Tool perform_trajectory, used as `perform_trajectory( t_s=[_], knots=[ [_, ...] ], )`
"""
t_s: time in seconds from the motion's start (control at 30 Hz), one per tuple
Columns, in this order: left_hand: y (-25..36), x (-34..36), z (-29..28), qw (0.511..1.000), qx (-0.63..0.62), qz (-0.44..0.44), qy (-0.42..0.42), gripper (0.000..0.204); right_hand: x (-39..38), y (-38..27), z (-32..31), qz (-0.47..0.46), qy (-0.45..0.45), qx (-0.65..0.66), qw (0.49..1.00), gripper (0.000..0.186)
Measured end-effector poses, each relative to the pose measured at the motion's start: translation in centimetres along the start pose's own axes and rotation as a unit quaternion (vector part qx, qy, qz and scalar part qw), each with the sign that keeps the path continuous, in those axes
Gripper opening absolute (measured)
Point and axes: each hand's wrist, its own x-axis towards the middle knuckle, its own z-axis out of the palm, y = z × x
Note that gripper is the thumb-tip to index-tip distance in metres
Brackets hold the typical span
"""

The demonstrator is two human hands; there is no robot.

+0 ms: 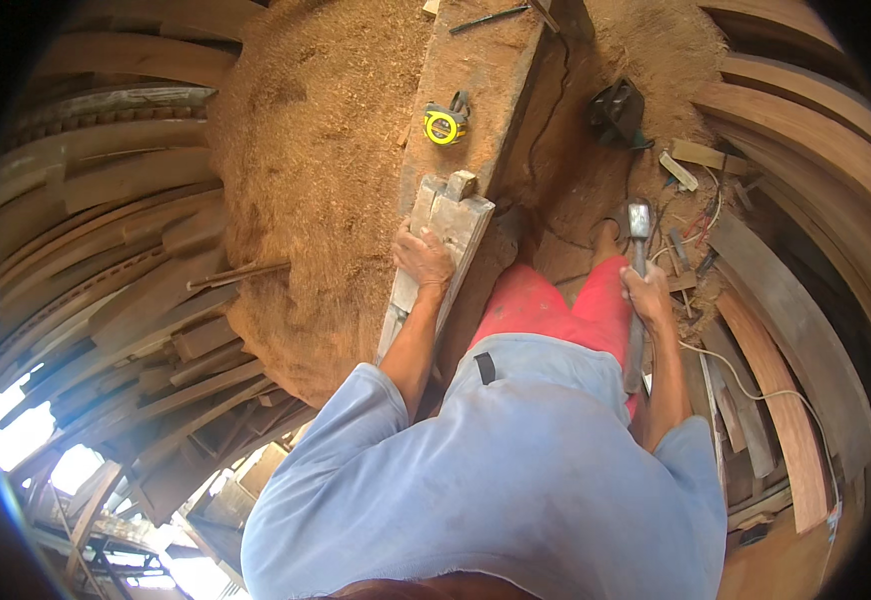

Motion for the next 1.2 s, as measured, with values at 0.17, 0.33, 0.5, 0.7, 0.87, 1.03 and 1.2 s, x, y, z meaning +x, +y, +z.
perform_trajectory(
  t_s=[0.17, 0.33, 0.5, 0.7, 0.87, 1.03, 1.2],
  knots=[
    [-0.1, 0.1, 0.3, 1.000, 0.020, 0.009, 0.011, 0.050, 1.1, -2.0, 6.8, -0.016, -0.087, 0.316, 0.945, 0.028],
    [-2.9, 2.2, -1.6, 0.978, -0.169, 0.031, -0.116, 0.058, 1.2, -4.1, 16.2, -0.047, -0.102, 0.411, 0.905, 0.033],
    [-15.2, 2.8, -6.6, 0.957, -0.193, 0.068, -0.207, 0.082, 0.5, -5.1, 23.4, -0.041, -0.027, 0.381, 0.923, 0.034],
    [-24.4, -3.8, -8.8, 0.908, -0.129, 0.083, -0.390, 0.089, 0.0, -5.7, 26.4, -0.068, -0.026, 0.319, 0.945, 0.022],
    [-20.3, -2.2, -8.8, 0.909, -0.098, 0.004, -0.405, 0.078, -1.5, -8.5, 28.8, -0.079, 0.055, 0.228, 0.969, 0.016],
    [-22.3, 0.8, -8.8, 0.916, -0.067, 0.009, -0.396, 0.079, -0.8, -10.5, 32.1, -0.117, 0.031, 0.202, 0.972, 0.018],
    [-22.7, 2.7, -9.3, 0.900, -0.049, 0.005, -0.432, 0.081, 0.0, -11.3, 33.2, -0.095, 0.032, 0.238, 0.966, 0.015]
  ],
)
